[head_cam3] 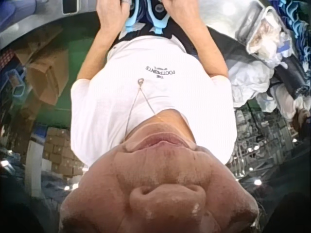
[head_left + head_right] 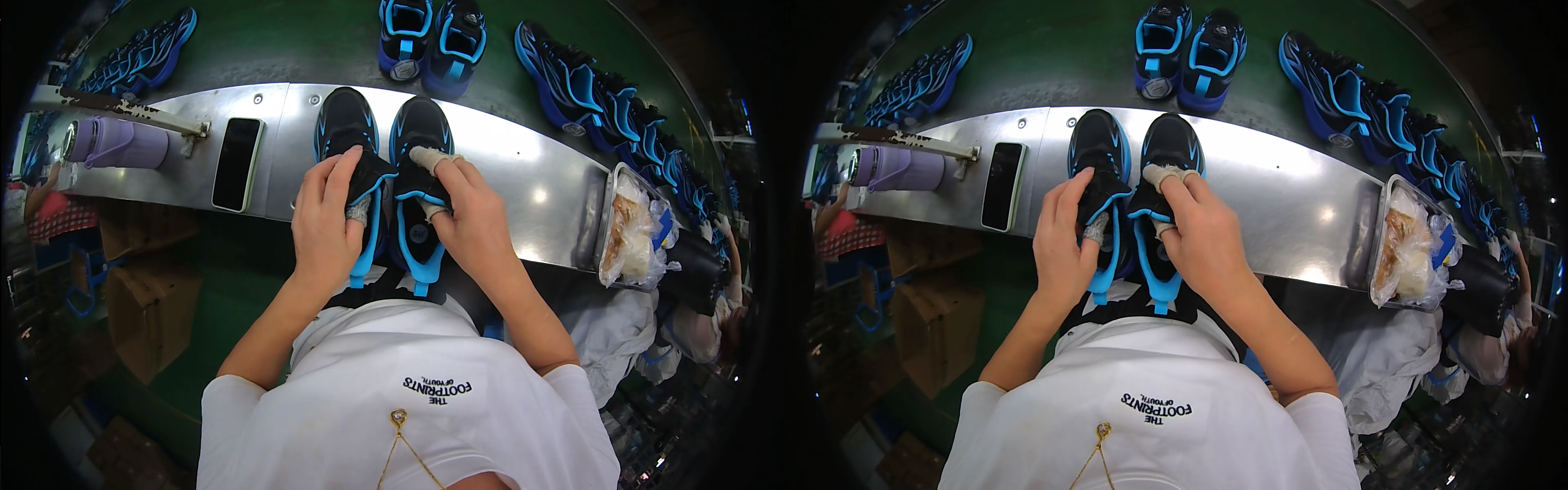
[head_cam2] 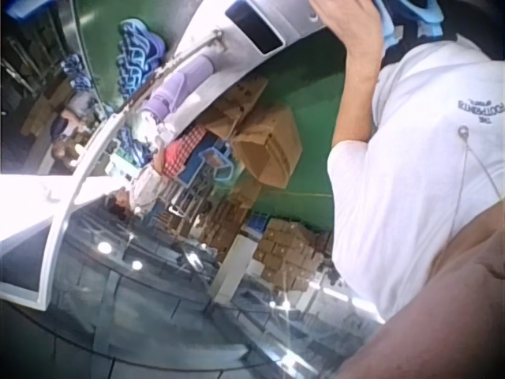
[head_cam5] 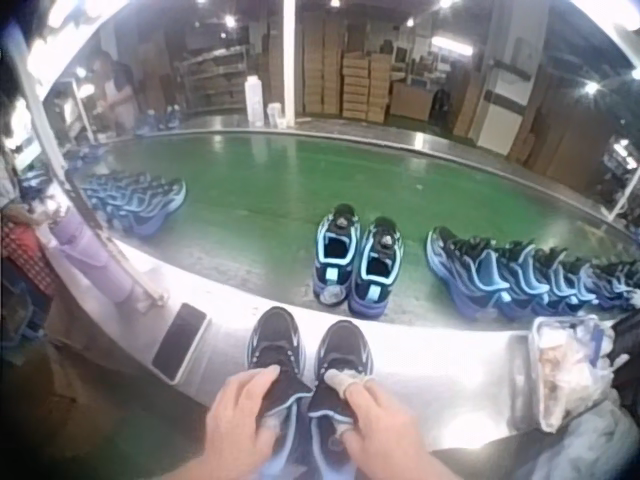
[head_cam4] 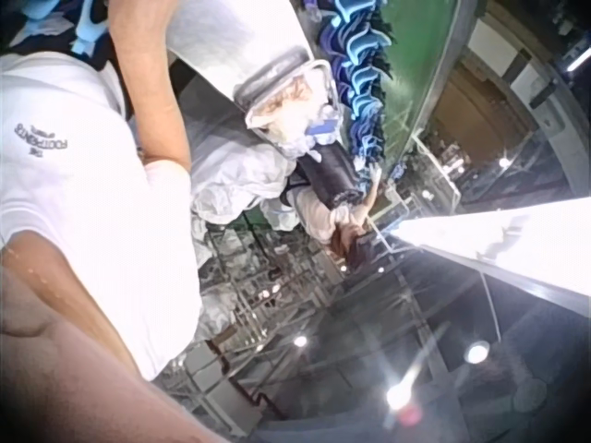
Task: The person wipes and rubs the dials and uppers of sneakers by hand while wearing finger cots, then places the finished shoes onto the conveyor belt.
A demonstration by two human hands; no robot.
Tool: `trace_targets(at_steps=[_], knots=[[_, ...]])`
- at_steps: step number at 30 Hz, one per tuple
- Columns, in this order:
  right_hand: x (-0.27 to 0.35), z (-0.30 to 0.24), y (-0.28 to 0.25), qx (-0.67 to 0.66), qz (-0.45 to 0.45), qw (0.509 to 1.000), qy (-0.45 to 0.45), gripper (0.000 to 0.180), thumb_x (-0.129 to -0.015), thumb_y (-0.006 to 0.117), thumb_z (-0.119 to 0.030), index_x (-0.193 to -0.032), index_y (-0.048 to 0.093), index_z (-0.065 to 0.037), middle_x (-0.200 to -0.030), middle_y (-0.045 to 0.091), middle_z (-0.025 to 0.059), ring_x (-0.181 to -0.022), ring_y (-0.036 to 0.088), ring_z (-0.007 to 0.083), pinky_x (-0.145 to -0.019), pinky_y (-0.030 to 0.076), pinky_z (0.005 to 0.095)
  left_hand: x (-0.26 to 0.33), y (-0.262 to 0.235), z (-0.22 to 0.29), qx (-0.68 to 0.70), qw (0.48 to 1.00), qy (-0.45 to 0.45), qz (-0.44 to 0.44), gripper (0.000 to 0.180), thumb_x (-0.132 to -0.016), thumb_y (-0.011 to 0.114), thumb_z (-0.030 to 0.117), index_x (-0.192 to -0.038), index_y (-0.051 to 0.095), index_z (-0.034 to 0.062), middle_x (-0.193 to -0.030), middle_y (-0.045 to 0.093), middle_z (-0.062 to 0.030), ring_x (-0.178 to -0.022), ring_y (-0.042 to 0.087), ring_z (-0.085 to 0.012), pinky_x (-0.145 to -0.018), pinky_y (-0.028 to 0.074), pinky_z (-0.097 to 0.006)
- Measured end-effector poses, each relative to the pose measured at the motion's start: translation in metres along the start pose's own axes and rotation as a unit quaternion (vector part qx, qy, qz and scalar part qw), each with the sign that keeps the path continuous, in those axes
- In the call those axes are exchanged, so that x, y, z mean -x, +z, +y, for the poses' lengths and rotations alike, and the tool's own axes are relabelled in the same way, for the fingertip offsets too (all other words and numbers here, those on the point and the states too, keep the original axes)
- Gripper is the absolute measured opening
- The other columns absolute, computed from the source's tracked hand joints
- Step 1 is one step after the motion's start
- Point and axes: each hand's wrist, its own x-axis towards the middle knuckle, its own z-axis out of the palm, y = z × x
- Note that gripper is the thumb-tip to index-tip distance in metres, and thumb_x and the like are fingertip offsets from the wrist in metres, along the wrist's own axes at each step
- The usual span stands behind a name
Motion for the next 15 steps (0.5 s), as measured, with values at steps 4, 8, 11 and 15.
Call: trace_targets(at_steps=[4,8,11,15], knots=[[0.003,-0.005,0.007,0.051,0.025,0.997,-0.048,0.058,-0.068,0.063,0.012,-0.123,0.061,-0.007,-0.115,0.061,0.0159,-0.105,0.061,0.0381,-0.088,0.053,0.0412,0.004,0.007,-0.006,-0.125,0.991,0.049,-0.004,0.063,-0.068,0.055,-0.012,-0.126,0.061,0.0129,-0.119,0.059,-0.0153,-0.105,0.059,-0.0367,-0.090,0.049,-0.042],[0.010,0.015,0.006,-0.007,0.032,0.998,-0.051,0.057,-0.069,0.056,0.018,-0.119,0.064,-0.008,-0.123,0.060,0.0165,-0.113,0.060,0.0373,-0.091,0.053,0.0401,-0.004,-0.012,-0.021,-0.112,0.986,0.106,-0.058,0.045,-0.074,0.056,-0.010,-0.111,0.068,0.0130,-0.117,0.062,-0.0123,-0.098,0.060,-0.0321,-0.081,0.052,-0.040],[0.009,0.020,-0.003,-0.019,0.013,0.999,-0.047,0.055,-0.069,0.052,0.019,-0.115,0.067,-0.007,-0.124,0.061,0.0147,-0.116,0.060,0.0353,-0.087,0.055,0.0365,-0.004,-0.019,-0.025,-0.041,0.987,0.108,-0.114,0.041,-0.071,0.055,-0.010,-0.101,0.069,0.0121,-0.118,0.063,-0.0054,-0.096,0.059,-0.0296,-0.080,0.052,-0.038],[0.009,0.016,-0.006,-0.026,-0.011,0.999,-0.045,0.055,-0.067,0.055,0.019,-0.115,0.067,-0.007,-0.126,0.060,0.0152,-0.117,0.059,0.0362,-0.089,0.054,0.0375,-0.008,-0.020,-0.024,-0.016,0.987,0.116,-0.113,0.046,-0.064,0.048,-0.015,-0.098,0.069,0.0075,-0.118,0.063,-0.0105,-0.092,0.056,-0.0324,-0.079,0.048,-0.037]])
